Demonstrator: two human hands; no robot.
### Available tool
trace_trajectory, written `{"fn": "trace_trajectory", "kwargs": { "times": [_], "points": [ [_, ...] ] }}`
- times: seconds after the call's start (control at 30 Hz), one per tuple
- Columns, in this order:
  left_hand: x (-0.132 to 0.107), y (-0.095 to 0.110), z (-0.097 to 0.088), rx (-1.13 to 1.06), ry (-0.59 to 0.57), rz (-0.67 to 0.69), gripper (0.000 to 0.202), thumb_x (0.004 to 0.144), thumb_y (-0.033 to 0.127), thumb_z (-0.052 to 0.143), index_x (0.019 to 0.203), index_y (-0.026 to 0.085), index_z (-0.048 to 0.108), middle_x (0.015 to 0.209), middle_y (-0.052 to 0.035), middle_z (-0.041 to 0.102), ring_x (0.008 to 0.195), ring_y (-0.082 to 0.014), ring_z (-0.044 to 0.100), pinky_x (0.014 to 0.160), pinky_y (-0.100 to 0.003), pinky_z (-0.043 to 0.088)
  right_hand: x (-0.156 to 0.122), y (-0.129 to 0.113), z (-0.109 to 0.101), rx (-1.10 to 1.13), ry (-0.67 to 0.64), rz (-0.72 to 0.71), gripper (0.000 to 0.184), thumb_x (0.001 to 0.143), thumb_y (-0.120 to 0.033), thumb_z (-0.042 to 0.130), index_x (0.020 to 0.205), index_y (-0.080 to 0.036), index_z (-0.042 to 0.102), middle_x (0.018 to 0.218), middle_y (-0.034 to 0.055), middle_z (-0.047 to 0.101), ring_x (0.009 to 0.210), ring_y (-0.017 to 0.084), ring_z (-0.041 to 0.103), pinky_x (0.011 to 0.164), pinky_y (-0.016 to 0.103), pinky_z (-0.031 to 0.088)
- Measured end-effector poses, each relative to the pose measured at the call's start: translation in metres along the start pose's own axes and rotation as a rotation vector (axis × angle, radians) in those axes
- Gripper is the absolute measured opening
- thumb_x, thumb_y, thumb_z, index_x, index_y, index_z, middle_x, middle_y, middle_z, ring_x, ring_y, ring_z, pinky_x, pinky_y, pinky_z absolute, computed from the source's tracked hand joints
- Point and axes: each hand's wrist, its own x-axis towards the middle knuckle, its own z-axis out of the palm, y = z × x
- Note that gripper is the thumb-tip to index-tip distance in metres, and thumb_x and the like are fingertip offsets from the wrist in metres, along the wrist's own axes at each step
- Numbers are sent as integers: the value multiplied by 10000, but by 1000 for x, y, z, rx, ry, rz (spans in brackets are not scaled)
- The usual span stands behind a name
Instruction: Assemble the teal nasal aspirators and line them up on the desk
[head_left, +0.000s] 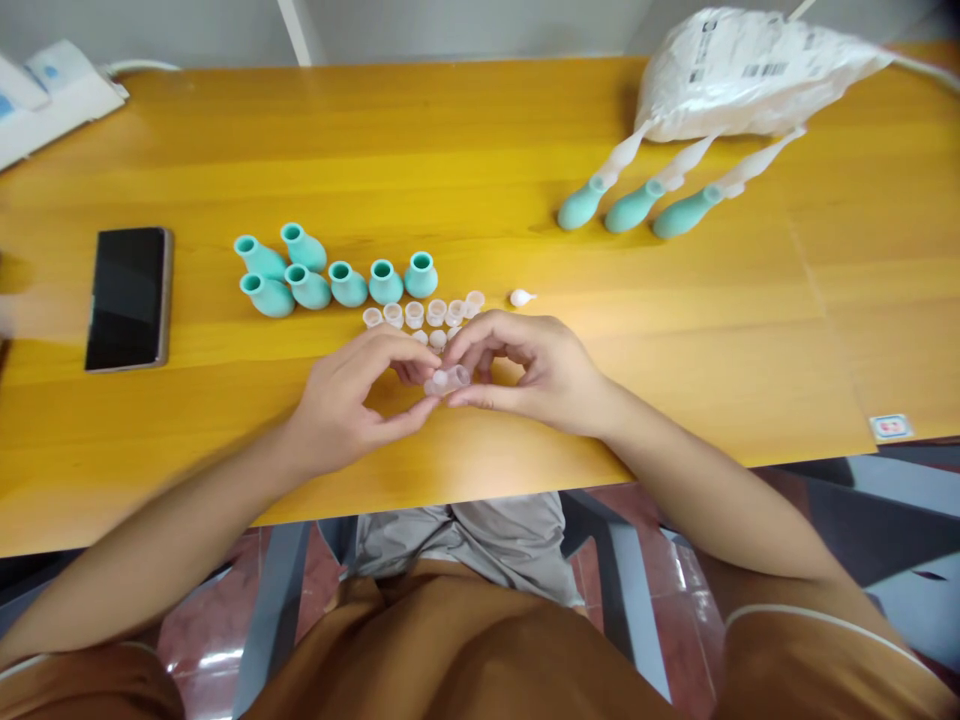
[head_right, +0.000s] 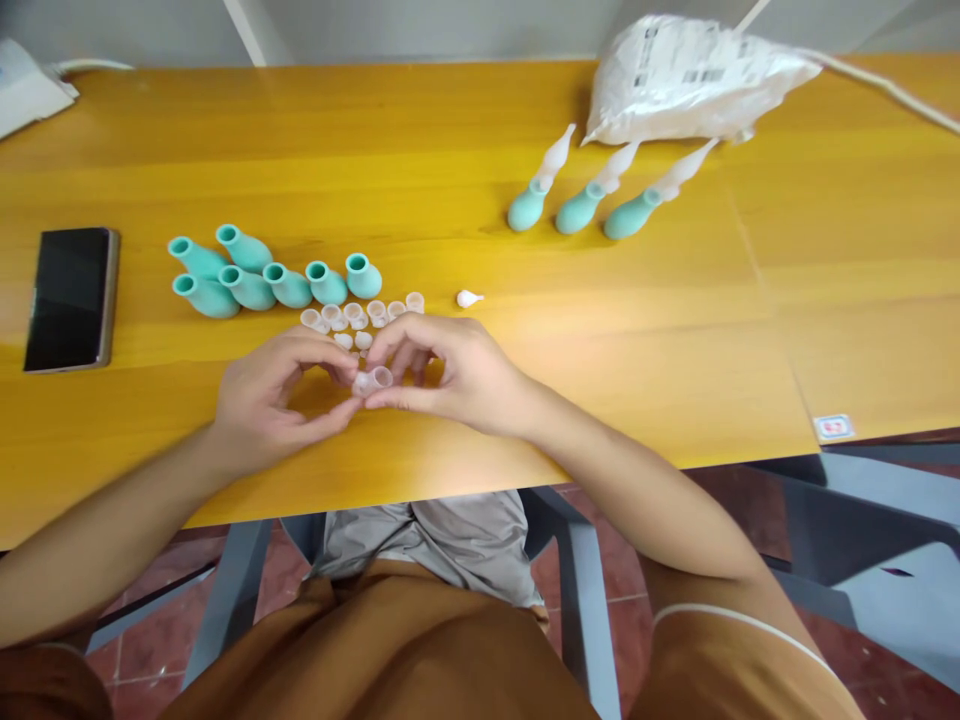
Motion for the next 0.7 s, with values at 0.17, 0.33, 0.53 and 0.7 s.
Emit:
{"fn": "trace_trajectory", "kwargs": {
  "times": [0.17, 0.33, 0.53, 0.7],
  "points": [
    [-7, -3, 13, -43, -27, -67, 368, 1031, 107, 781, 1362, 253, 716, 1140, -25, 830, 943, -169, 821, 884, -316, 691, 1, 0, 1, 29, 46, 57, 352, 1097, -496, 958, 1051, -214, 753, 901, 18, 854, 757, 154, 825, 683, 265, 629],
    [-10, -3, 16, 133, -169, 69, 573, 987, 95, 749, 1529, 223, 615, 1291, -116, 786, 1097, -266, 782, 985, -435, 710, 3, 0, -8, -153, 85, -45, 310, 1064, -461, 989, 1024, -224, 794, 875, -7, 781, 693, 133, 709, 637, 286, 566],
    [-8, -2, 11, 273, -423, 227, 372, 1121, 242, 815, 1481, 227, 722, 1406, -158, 796, 1237, -336, 760, 1113, -498, 672, 2, -9, -27, -212, 165, -29, 362, 1039, -562, 1009, 1018, -258, 815, 882, -1, 769, 693, 160, 650, 629, 348, 516],
    [-12, 4, 16, 312, -479, 296, 528, 1130, 323, 905, 1636, 356, 760, 1607, -139, 765, 1181, -306, 726, 1091, -467, 628, 1, -13, -45, -265, 286, -44, 338, 1005, -521, 1054, 1019, -283, 814, 881, 15, 715, 722, 196, 584, 622, 385, 463]
  ]
}}
